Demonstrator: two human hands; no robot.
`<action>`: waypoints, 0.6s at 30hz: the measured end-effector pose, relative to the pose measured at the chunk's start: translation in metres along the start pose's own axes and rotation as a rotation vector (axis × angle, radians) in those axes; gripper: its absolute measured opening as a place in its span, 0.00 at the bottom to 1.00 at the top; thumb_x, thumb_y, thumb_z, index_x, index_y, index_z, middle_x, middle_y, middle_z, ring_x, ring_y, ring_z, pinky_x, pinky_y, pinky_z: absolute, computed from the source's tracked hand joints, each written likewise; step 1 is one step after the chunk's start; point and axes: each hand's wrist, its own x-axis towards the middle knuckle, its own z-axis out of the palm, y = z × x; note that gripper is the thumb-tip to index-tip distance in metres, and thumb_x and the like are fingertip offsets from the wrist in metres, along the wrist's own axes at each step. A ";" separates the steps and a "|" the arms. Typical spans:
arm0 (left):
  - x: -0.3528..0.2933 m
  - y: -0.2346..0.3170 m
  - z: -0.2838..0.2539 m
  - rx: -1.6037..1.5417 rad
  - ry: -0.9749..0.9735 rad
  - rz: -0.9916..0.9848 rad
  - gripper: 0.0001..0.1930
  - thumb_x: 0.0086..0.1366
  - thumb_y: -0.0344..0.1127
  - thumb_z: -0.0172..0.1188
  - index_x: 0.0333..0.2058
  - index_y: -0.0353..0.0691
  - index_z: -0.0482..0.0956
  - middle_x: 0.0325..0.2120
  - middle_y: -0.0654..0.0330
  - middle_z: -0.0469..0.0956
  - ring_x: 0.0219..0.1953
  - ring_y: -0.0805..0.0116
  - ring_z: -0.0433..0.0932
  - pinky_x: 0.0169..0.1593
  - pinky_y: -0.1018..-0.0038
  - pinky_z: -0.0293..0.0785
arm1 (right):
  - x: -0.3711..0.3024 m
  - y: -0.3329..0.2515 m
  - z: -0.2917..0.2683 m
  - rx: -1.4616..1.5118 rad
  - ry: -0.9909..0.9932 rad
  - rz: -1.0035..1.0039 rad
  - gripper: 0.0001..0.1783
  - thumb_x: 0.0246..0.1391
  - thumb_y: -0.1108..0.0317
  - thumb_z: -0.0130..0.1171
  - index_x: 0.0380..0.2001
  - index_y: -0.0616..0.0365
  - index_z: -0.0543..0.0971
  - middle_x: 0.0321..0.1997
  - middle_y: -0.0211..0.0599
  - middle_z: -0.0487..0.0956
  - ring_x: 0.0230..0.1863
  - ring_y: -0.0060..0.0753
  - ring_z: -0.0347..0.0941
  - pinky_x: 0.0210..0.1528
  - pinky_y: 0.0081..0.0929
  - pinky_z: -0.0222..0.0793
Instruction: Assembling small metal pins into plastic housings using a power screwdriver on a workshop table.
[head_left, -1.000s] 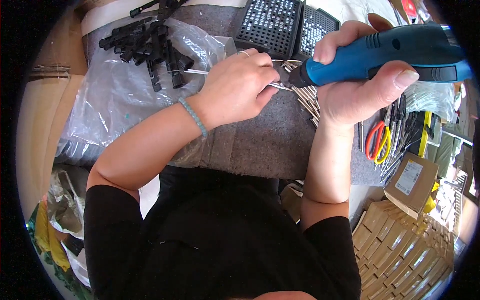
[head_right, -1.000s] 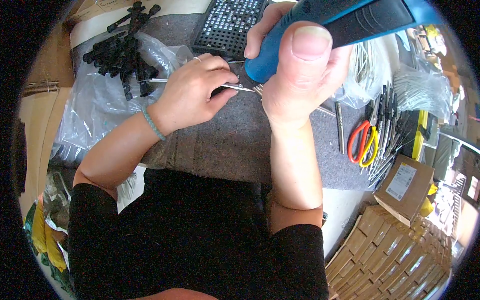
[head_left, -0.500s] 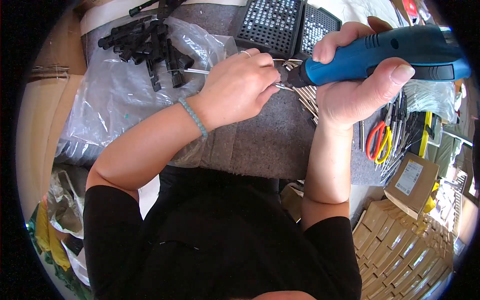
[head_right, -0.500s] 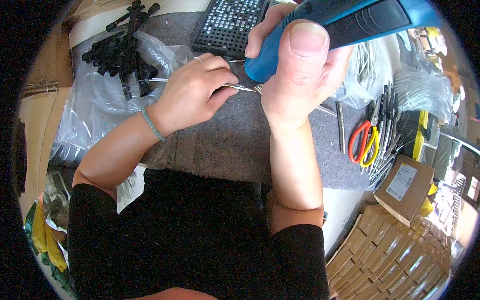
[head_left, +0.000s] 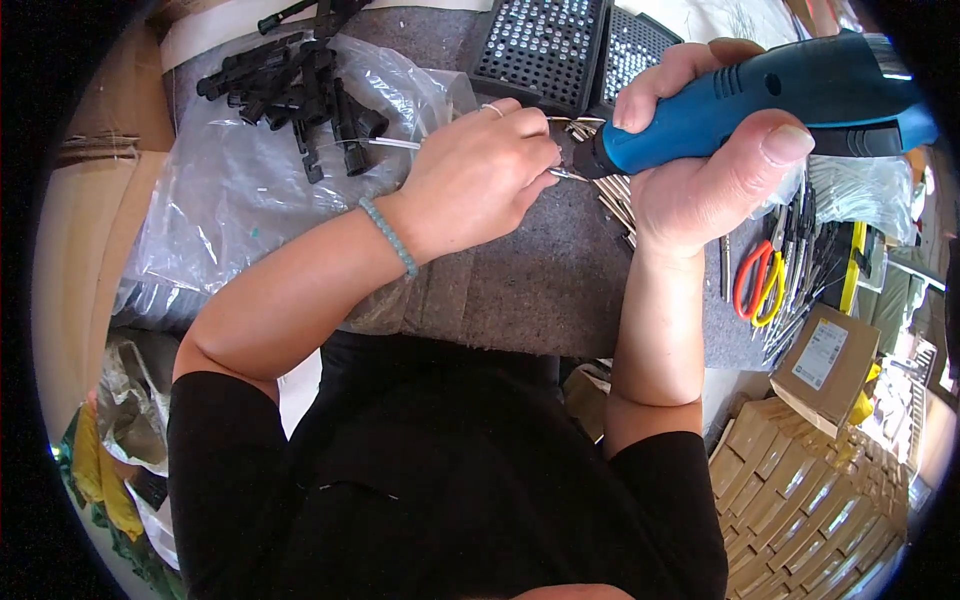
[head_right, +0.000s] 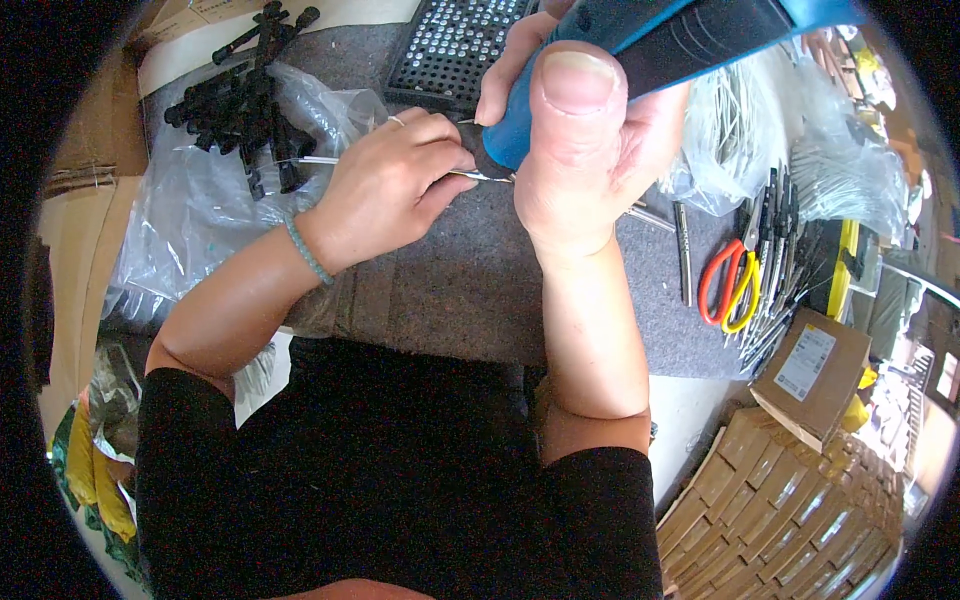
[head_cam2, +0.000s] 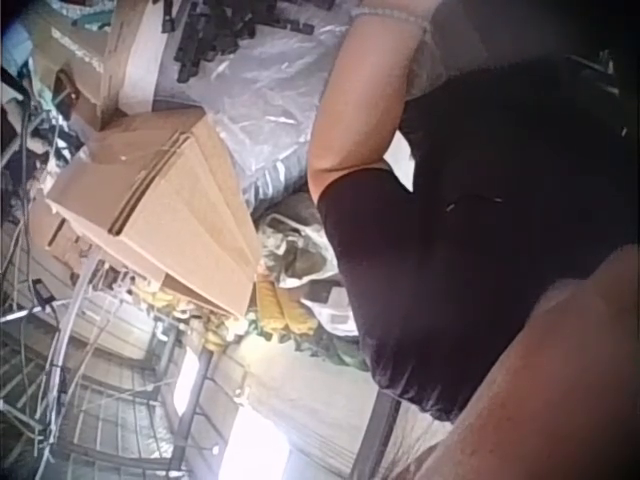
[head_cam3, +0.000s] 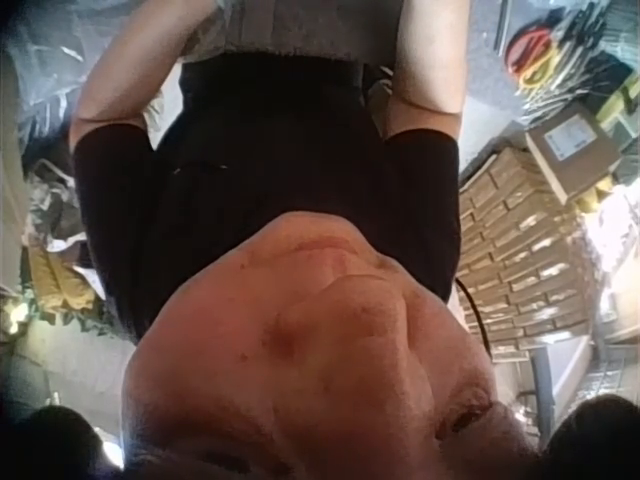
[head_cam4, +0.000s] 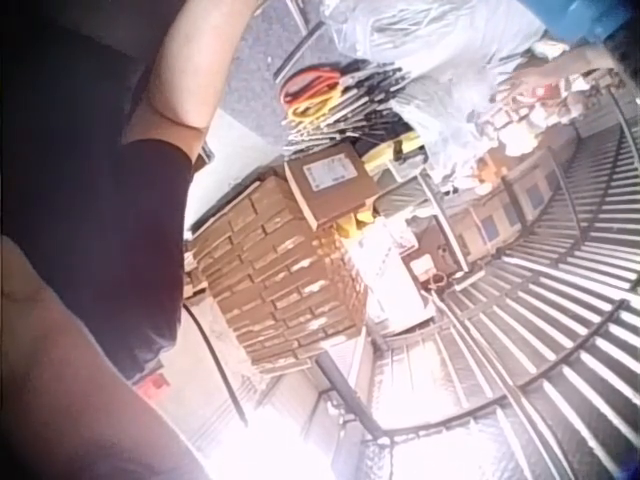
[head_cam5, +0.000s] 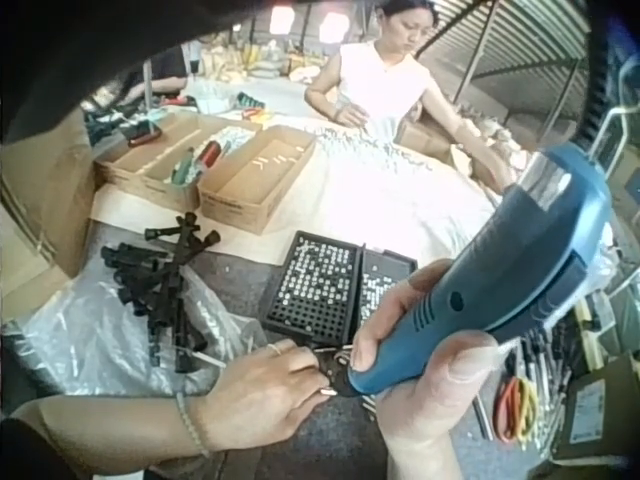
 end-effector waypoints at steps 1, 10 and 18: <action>0.000 0.000 0.000 0.004 0.003 0.005 0.04 0.50 0.30 0.63 0.24 0.39 0.78 0.28 0.63 0.71 0.36 0.62 0.73 0.37 0.68 0.74 | 0.000 0.000 0.000 -0.018 -0.003 0.029 0.45 0.47 0.24 0.44 0.42 0.61 0.66 0.23 0.37 0.70 0.19 0.28 0.68 0.21 0.23 0.66; 0.000 0.000 0.000 0.014 0.000 0.003 0.04 0.50 0.30 0.63 0.23 0.38 0.77 0.28 0.62 0.71 0.35 0.61 0.73 0.37 0.67 0.74 | -0.005 -0.001 0.006 -0.009 -0.015 0.021 0.45 0.46 0.22 0.43 0.43 0.58 0.66 0.23 0.39 0.69 0.19 0.28 0.67 0.22 0.21 0.65; 0.001 0.001 -0.002 -0.032 -0.041 -0.048 0.06 0.51 0.30 0.64 0.28 0.35 0.79 0.29 0.58 0.73 0.36 0.58 0.74 0.40 0.66 0.72 | 0.012 0.019 0.002 0.169 0.198 -0.244 0.24 0.54 0.52 0.58 0.41 0.60 0.65 0.25 0.39 0.71 0.16 0.27 0.68 0.19 0.21 0.65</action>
